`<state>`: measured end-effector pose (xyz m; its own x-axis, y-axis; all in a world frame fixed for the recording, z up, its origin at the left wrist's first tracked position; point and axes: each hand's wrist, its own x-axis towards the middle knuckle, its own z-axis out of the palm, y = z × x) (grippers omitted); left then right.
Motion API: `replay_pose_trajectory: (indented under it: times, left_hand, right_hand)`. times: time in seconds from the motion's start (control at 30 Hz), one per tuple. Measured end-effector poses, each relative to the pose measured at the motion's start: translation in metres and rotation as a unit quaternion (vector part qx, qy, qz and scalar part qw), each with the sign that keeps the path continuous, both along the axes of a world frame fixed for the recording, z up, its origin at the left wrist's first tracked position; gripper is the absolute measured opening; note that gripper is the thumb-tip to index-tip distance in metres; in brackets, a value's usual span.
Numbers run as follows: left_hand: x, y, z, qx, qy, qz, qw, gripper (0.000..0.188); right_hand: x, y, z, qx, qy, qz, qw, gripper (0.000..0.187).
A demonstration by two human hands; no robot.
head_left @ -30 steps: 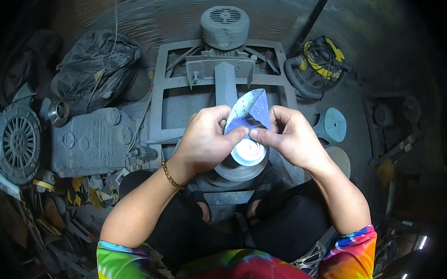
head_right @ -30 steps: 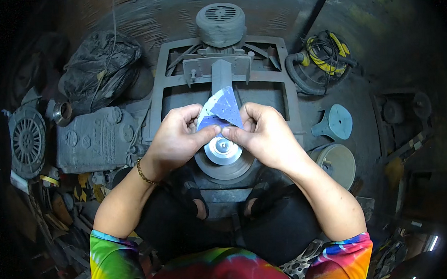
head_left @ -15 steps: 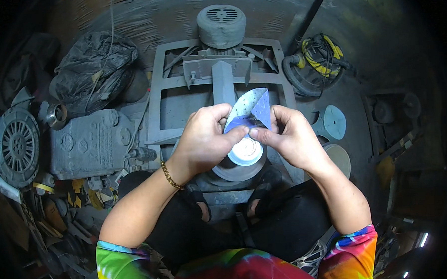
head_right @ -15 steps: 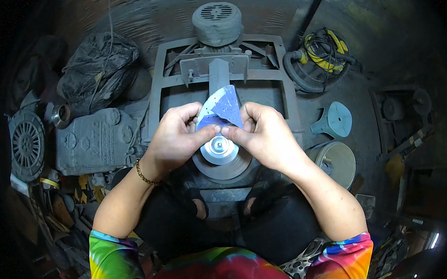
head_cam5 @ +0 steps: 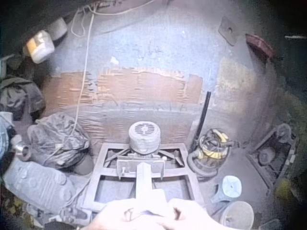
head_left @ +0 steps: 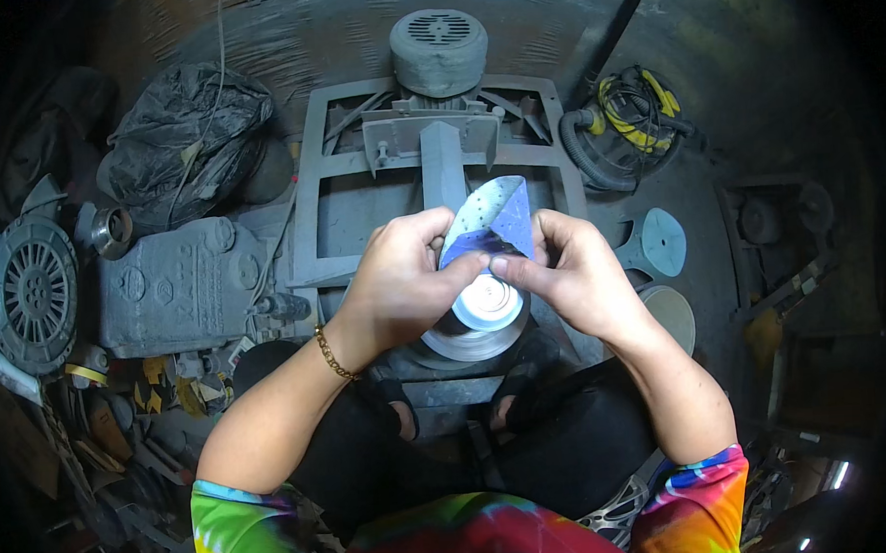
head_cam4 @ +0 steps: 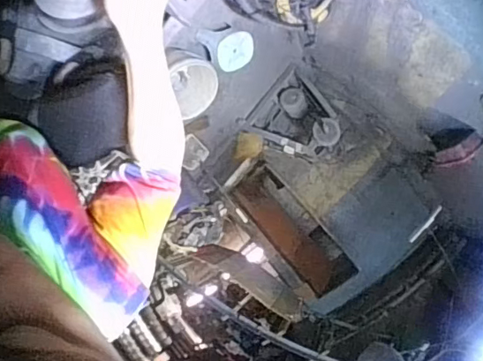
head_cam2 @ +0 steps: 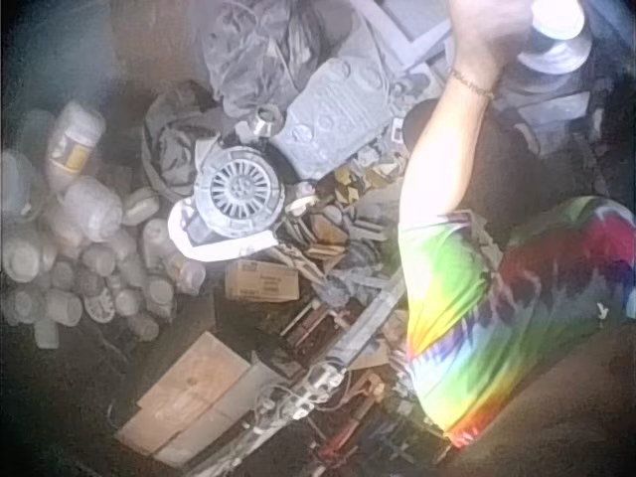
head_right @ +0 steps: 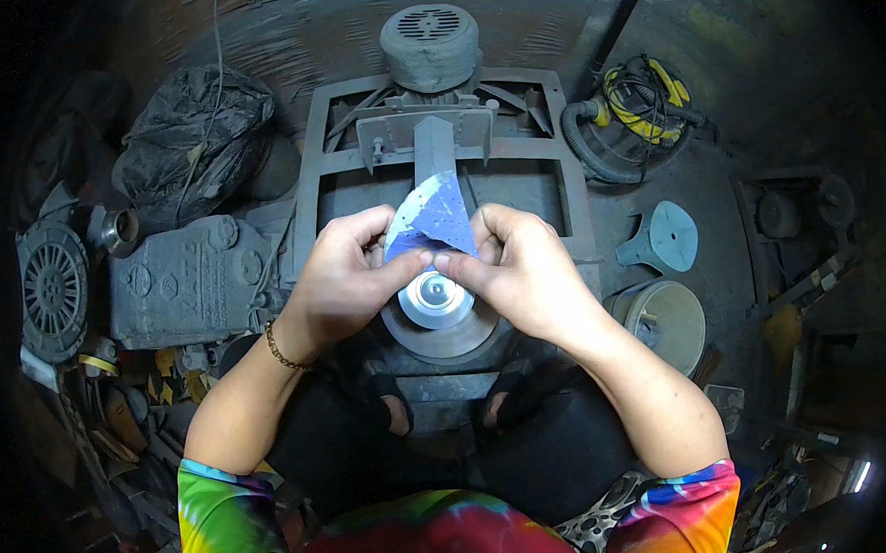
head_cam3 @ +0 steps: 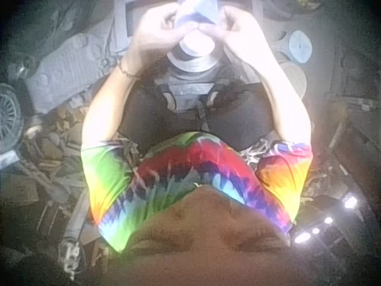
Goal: The person holds a piece of blue sandpaper against a rotating metal component mounted on a lathe. They apply the paper to different sections of the spinning part to sand or polish it.
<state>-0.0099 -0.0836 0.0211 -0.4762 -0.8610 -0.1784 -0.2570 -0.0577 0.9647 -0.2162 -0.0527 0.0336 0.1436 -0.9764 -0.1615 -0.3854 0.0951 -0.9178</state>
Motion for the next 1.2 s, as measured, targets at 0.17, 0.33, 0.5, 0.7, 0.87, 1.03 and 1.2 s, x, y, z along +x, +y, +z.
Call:
replay_pose_trajectory:
  times: [0.17,0.33,0.5,0.7,0.87,1.03,1.2]
  left_hand:
    - [0.002,0.003,0.001,0.013,0.004,0.005,1.0,0.01]
    - [0.004,0.003,-0.001,0.031,-0.012,0.01,0.999,0.01]
    - [0.003,0.004,0.001,0.024,-0.028,0.015,0.999,0.009]
    - [-0.003,0.003,0.002,0.0,-0.008,0.006,1.0,0.008]
    - [-0.006,0.002,0.0,0.002,0.006,0.009,1.0,0.008]
    - [-0.011,0.002,0.003,-0.007,-0.002,0.01,1.0,0.01]
    - [-0.014,0.0,-0.003,-0.149,-0.022,0.013,0.988,0.018]
  right_hand:
    - [0.002,0.0,0.003,0.001,0.011,0.009,1.0,0.028]
    - [0.004,0.0,0.004,0.002,0.009,0.011,1.0,0.028]
    - [0.004,0.0,0.003,0.015,-0.005,0.01,1.0,0.027]
    - [-0.002,0.001,0.002,0.003,0.01,0.012,1.0,0.028]
    - [-0.004,0.002,0.002,0.011,-0.002,0.001,1.0,0.028]
    - [-0.008,0.004,-0.001,0.007,0.004,-0.005,1.0,0.028]
    - [-0.012,0.006,-0.005,-0.006,0.017,-0.011,1.0,0.028]
